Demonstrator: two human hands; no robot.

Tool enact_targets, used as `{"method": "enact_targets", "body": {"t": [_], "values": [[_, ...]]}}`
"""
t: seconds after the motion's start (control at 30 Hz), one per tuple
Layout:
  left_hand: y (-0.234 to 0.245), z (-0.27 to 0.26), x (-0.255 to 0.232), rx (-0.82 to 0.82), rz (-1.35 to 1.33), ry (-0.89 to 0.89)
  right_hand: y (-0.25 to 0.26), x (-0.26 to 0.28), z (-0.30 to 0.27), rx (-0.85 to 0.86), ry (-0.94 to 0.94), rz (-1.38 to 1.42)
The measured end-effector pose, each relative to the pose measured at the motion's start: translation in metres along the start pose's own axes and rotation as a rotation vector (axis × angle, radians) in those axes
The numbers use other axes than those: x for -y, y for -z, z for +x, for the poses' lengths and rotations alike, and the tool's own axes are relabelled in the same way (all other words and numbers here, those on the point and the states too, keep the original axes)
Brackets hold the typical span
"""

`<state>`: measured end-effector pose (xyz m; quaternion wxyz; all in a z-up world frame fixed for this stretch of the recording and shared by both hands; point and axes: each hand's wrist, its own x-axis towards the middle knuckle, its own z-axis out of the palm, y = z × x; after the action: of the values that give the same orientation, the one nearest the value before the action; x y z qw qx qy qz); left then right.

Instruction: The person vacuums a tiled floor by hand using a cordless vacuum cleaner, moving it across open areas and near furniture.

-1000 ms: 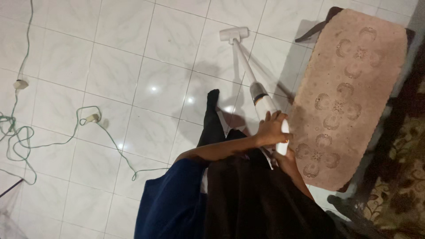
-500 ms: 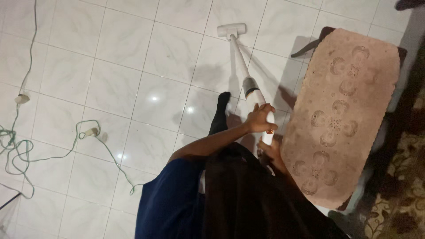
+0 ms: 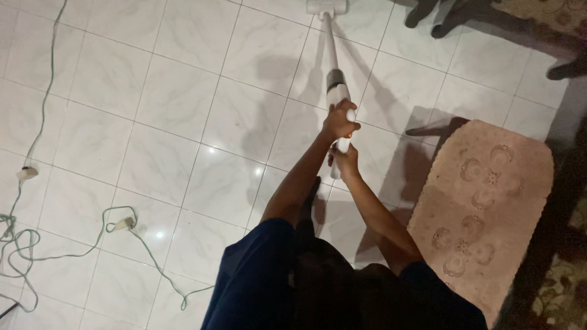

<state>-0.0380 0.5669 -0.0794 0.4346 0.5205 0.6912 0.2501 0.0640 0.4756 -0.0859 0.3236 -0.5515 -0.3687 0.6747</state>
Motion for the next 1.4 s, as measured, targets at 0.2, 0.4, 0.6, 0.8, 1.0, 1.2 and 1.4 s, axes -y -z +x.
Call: {"method": "enact_targets", "body": {"t": [0.2, 0.4, 0.6, 0.8, 1.0, 1.2, 1.4], "values": [[0.022, 0.03, -0.003, -0.022, -0.043, -0.026, -0.019, 0.024, 0.018, -0.028, 0.03, -0.072], [0.014, -0.054, -0.04, 0.154, -0.058, -0.06, -0.012, 0.021, -0.078, -0.115, -0.041, 0.12], [0.003, -0.097, -0.052, 0.283, -0.08, -0.163, 0.005, 0.059, -0.151, 0.186, 0.85, -0.683], [-0.023, 0.013, -0.048, 0.326, -0.006, -0.183, 0.007, 0.064, -0.028, -0.201, -0.25, 0.259], [-0.025, 0.138, -0.085, 0.319, 0.077, -0.133, 0.053, 0.066, 0.098, -0.196, -0.253, 0.528], [-0.025, 0.211, -0.096, 0.265, 0.145, -0.094, 0.071, 0.076, 0.193, -0.142, -0.227, 0.373], [-0.023, 0.173, -0.081, 0.214, 0.107, -0.067, 0.078, 0.056, 0.156, -0.04, -0.186, 0.135]]}}
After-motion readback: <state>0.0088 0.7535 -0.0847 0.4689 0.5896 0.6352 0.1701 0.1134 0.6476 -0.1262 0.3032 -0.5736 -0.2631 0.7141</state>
